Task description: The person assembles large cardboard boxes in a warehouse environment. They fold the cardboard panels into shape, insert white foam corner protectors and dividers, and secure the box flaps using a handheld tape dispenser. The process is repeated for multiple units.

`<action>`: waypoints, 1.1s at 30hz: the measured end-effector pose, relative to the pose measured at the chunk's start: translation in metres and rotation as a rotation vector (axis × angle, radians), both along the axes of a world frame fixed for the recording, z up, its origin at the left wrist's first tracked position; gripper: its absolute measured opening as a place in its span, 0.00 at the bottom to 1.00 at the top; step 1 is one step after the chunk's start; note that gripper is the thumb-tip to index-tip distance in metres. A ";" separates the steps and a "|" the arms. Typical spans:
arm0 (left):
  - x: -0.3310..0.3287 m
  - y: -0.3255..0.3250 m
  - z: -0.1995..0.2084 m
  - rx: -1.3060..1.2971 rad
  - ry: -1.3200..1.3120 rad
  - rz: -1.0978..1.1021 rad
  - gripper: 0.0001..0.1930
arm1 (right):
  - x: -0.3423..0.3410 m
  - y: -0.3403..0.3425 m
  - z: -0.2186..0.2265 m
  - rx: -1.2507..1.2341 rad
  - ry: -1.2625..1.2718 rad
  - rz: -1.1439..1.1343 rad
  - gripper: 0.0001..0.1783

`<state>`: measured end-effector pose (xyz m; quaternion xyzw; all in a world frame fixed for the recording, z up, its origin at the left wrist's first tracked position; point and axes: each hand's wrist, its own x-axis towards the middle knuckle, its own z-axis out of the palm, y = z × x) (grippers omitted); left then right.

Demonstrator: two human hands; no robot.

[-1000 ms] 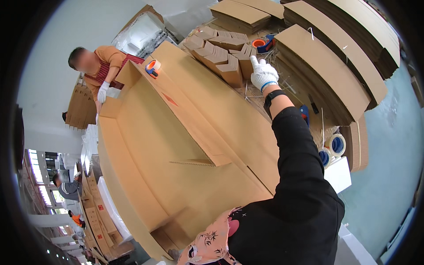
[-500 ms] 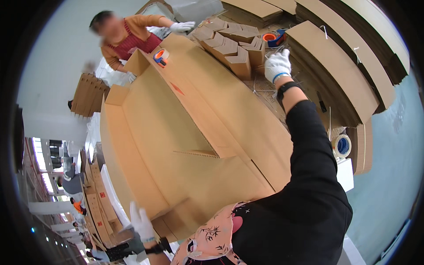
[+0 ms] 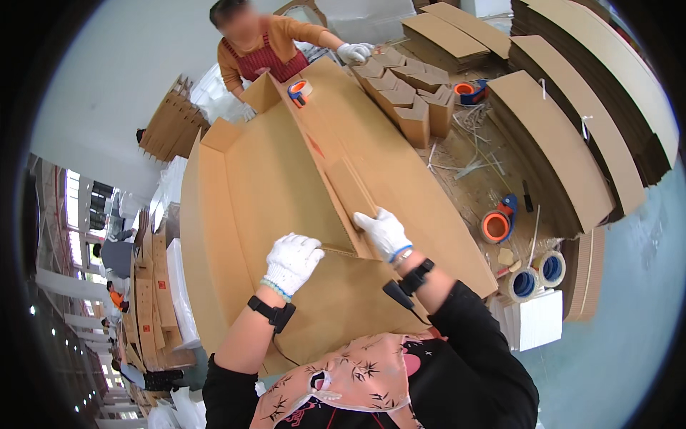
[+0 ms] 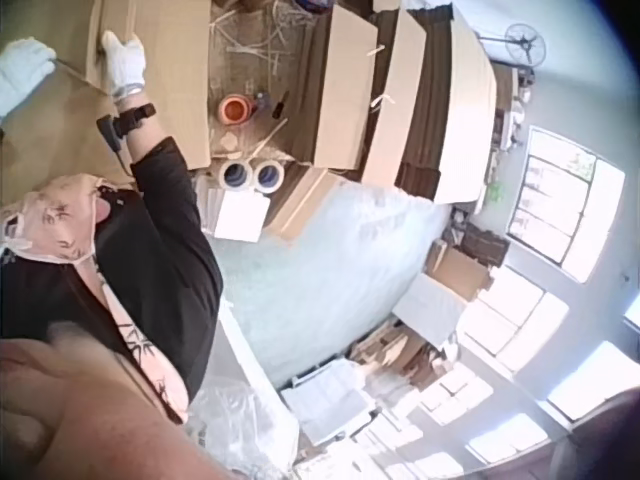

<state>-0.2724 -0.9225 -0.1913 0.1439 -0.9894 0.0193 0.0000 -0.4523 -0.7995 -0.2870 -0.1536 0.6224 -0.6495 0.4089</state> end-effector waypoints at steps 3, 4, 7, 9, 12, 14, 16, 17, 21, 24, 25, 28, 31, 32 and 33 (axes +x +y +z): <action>0.013 0.014 0.014 -0.012 -0.202 0.091 0.16 | -0.010 -0.021 -0.014 0.345 0.135 0.108 0.27; 0.018 0.022 0.014 -0.013 -0.222 0.099 0.17 | -0.012 -0.021 -0.018 0.369 0.215 0.119 0.28; 0.046 0.045 0.011 0.044 -0.201 0.092 0.18 | -0.014 -0.016 -0.015 0.426 0.410 0.172 0.27; 0.064 0.051 0.013 0.216 0.012 0.123 0.17 | -0.021 -0.008 -0.019 0.323 0.336 0.100 0.25; 0.108 0.037 0.039 0.402 0.225 0.241 0.17 | -0.035 0.006 -0.002 0.102 0.277 -0.103 0.20; 0.160 0.018 0.055 0.318 0.373 0.338 0.18 | -0.038 0.016 0.040 -0.077 0.250 -0.189 0.14; 0.231 -0.009 0.052 0.144 0.381 0.552 0.20 | -0.013 0.016 0.111 -0.180 0.329 -0.312 0.12; 0.271 -0.024 0.044 0.097 0.276 0.707 0.28 | -0.009 0.014 0.129 -0.247 0.338 -0.243 0.11; 0.367 -0.033 0.018 0.202 -0.129 1.150 0.46 | 0.060 -0.054 0.172 -0.056 0.444 0.244 0.12; 0.382 -0.030 -0.007 0.250 0.053 1.136 0.47 | 0.124 -0.122 0.132 -0.115 1.078 0.763 0.13; 0.379 -0.031 -0.012 0.267 0.076 1.129 0.48 | 0.150 -0.146 0.105 -0.158 1.370 0.893 0.17; 0.366 -0.033 -0.005 0.369 0.090 1.130 0.50 | 0.263 -0.175 0.113 0.308 0.946 1.101 0.30; 0.354 -0.038 -0.012 0.323 0.111 1.110 0.49 | 0.325 -0.194 0.074 0.255 1.009 1.309 0.34; 0.359 -0.035 -0.015 0.300 0.124 1.116 0.48 | 0.347 -0.196 0.069 0.231 1.073 1.384 0.35; 0.365 -0.034 -0.017 0.319 0.147 1.112 0.48 | 0.354 -0.196 0.069 0.291 0.983 1.361 0.38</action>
